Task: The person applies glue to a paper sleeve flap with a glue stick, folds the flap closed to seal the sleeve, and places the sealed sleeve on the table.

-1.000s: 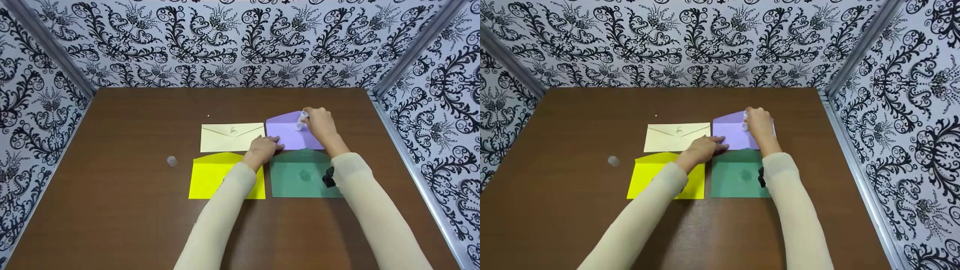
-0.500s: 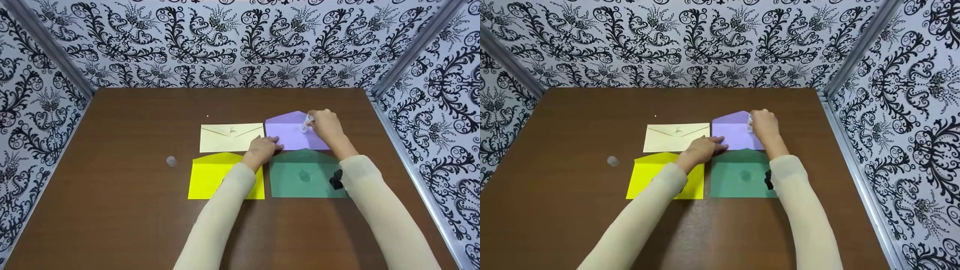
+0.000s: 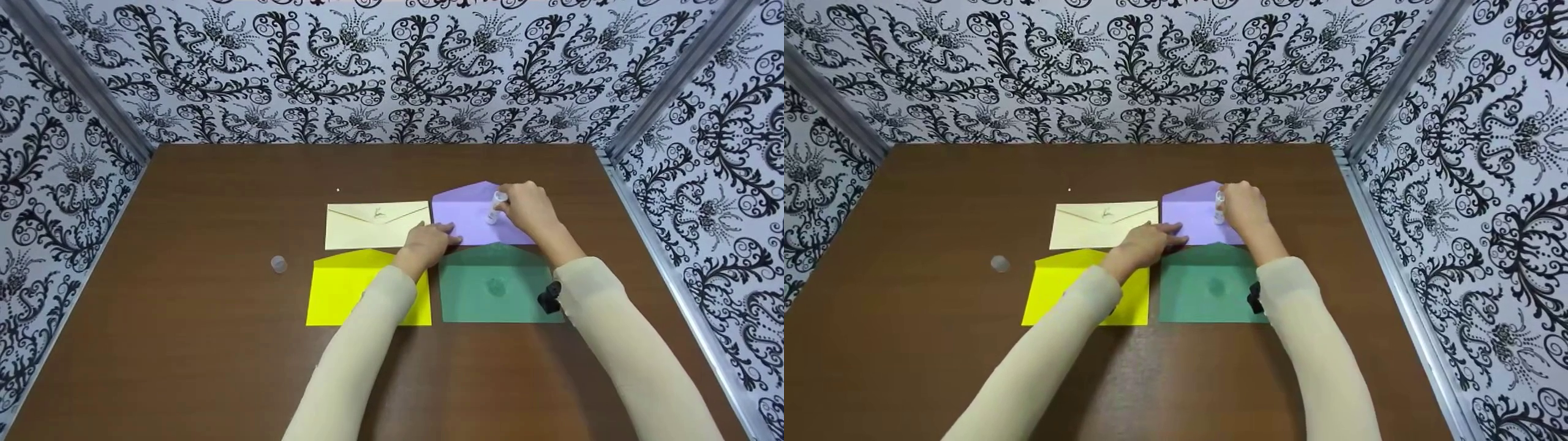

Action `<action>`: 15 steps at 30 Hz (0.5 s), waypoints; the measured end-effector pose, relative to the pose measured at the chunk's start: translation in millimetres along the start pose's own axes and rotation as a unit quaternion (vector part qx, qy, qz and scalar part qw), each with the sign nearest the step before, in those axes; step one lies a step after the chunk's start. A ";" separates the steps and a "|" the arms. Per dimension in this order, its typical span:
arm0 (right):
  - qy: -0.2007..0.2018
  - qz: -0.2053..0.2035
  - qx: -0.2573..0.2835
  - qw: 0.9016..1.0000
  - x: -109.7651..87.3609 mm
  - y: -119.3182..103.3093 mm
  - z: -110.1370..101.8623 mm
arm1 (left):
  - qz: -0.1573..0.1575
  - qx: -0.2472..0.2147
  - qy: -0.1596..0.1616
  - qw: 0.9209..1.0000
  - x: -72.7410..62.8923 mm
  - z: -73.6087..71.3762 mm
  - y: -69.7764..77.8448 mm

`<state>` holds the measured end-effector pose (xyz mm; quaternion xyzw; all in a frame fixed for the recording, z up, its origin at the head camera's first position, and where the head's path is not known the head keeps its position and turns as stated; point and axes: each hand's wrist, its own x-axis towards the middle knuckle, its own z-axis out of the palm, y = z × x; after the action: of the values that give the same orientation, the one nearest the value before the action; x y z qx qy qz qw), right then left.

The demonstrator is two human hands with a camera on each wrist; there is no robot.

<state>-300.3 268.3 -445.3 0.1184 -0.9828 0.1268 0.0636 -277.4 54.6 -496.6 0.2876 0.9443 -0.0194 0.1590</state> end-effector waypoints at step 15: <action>0.018 -0.008 0.006 1.000 11.7 -11.9 8.4 | 0.009 0.019 0.003 1.000 -1.0 -1.7 -0.6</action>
<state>-309.4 252.3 -448.8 0.1240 -0.9797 0.1344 0.0819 -277.5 53.8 -494.8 0.2988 0.9417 -0.0353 0.1507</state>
